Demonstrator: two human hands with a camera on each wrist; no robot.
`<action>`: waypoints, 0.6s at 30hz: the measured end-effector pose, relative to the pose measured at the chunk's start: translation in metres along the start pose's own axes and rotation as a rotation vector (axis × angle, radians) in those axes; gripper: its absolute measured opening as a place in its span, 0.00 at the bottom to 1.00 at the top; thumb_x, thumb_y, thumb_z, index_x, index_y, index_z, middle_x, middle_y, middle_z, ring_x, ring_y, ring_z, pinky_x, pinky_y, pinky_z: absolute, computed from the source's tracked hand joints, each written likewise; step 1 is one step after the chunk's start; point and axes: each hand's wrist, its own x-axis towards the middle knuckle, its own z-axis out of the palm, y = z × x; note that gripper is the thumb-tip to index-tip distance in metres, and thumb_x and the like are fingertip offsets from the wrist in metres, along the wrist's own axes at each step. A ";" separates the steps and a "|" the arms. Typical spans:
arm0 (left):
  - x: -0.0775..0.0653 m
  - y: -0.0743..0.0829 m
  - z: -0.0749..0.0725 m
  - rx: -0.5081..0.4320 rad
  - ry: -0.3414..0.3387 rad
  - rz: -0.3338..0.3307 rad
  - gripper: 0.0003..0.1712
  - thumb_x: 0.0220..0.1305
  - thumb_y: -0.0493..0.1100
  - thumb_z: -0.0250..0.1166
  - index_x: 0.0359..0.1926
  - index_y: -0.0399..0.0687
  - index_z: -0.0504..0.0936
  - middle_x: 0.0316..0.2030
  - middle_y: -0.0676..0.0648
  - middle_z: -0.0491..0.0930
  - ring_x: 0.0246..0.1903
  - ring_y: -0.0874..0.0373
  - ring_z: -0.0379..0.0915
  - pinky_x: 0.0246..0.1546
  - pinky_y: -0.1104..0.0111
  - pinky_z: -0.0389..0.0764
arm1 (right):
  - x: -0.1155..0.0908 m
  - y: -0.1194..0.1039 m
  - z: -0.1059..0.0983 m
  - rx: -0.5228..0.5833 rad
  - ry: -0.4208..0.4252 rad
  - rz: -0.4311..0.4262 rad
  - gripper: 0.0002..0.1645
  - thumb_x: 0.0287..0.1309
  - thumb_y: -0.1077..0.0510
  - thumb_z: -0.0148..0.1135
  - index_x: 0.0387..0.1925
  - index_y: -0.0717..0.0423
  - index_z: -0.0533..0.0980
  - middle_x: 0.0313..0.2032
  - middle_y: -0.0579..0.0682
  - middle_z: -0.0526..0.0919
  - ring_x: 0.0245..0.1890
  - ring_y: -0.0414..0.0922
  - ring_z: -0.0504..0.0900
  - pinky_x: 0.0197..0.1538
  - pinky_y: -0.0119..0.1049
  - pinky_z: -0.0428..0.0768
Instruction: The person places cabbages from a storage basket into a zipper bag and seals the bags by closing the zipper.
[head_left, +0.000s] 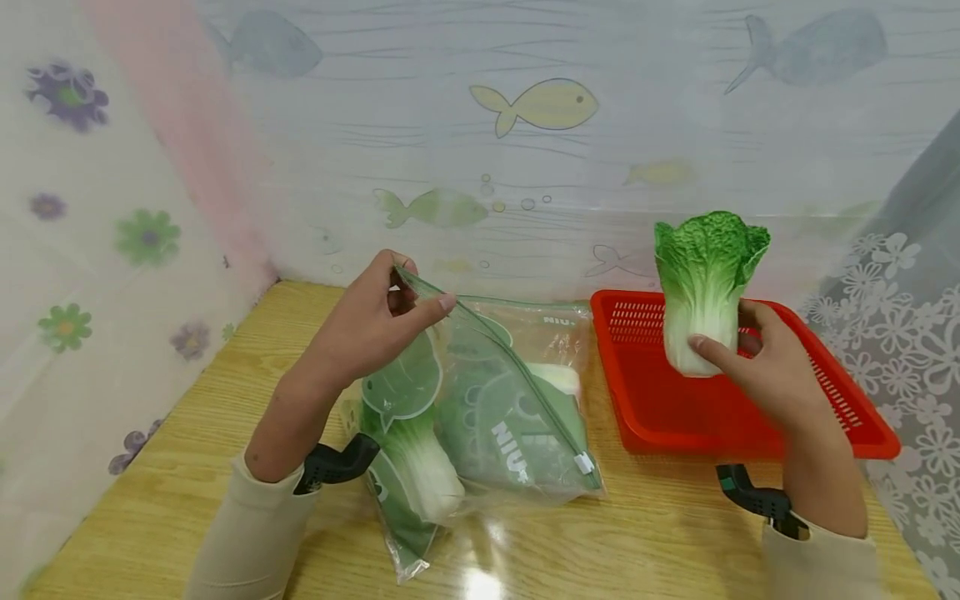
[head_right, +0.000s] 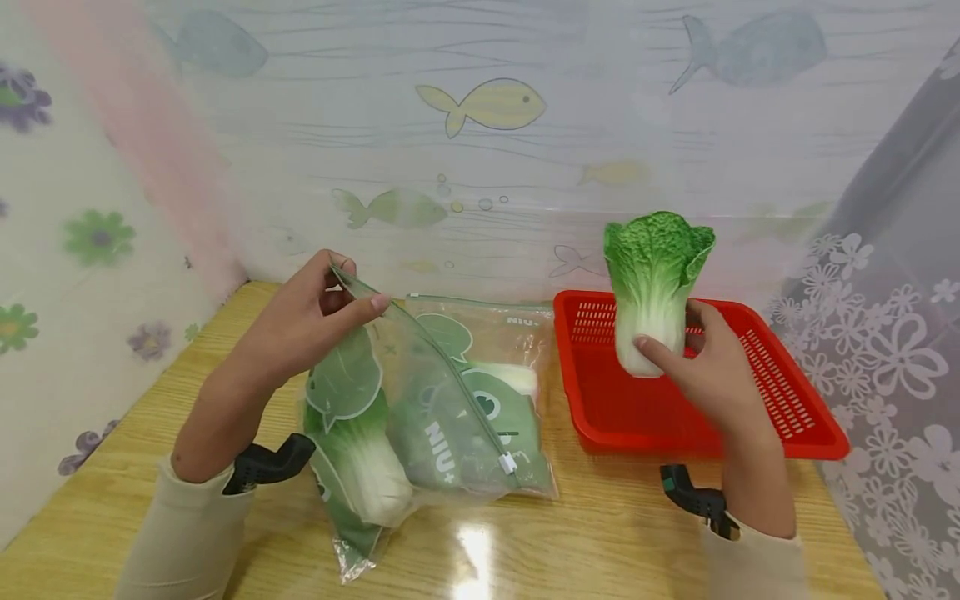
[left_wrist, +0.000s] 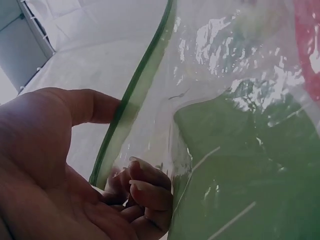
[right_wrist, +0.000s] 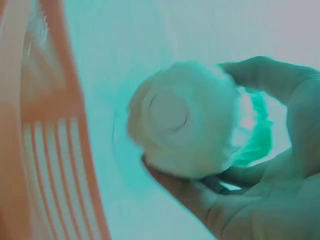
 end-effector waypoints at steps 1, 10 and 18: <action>0.000 0.000 0.000 -0.018 -0.011 -0.005 0.25 0.75 0.52 0.66 0.55 0.42 0.63 0.35 0.45 0.69 0.33 0.52 0.65 0.38 0.59 0.70 | -0.002 -0.009 0.006 0.058 -0.014 -0.033 0.49 0.75 0.51 0.65 0.82 0.63 0.50 0.72 0.63 0.65 0.60 0.45 0.80 0.43 0.18 0.79; -0.004 0.006 0.005 -0.181 -0.013 -0.011 0.31 0.72 0.33 0.53 0.74 0.46 0.60 0.49 0.42 0.69 0.29 0.52 0.74 0.37 0.62 0.81 | -0.026 -0.079 0.055 0.692 -0.134 -0.363 0.42 0.62 0.77 0.59 0.75 0.57 0.63 0.63 0.58 0.74 0.57 0.49 0.82 0.55 0.35 0.86; -0.008 0.013 0.017 -0.163 0.082 0.028 0.33 0.73 0.34 0.65 0.75 0.47 0.66 0.57 0.43 0.76 0.33 0.48 0.85 0.35 0.64 0.83 | -0.033 -0.117 0.089 0.820 -0.136 -0.444 0.40 0.62 0.68 0.68 0.75 0.58 0.66 0.59 0.61 0.81 0.55 0.53 0.84 0.54 0.39 0.87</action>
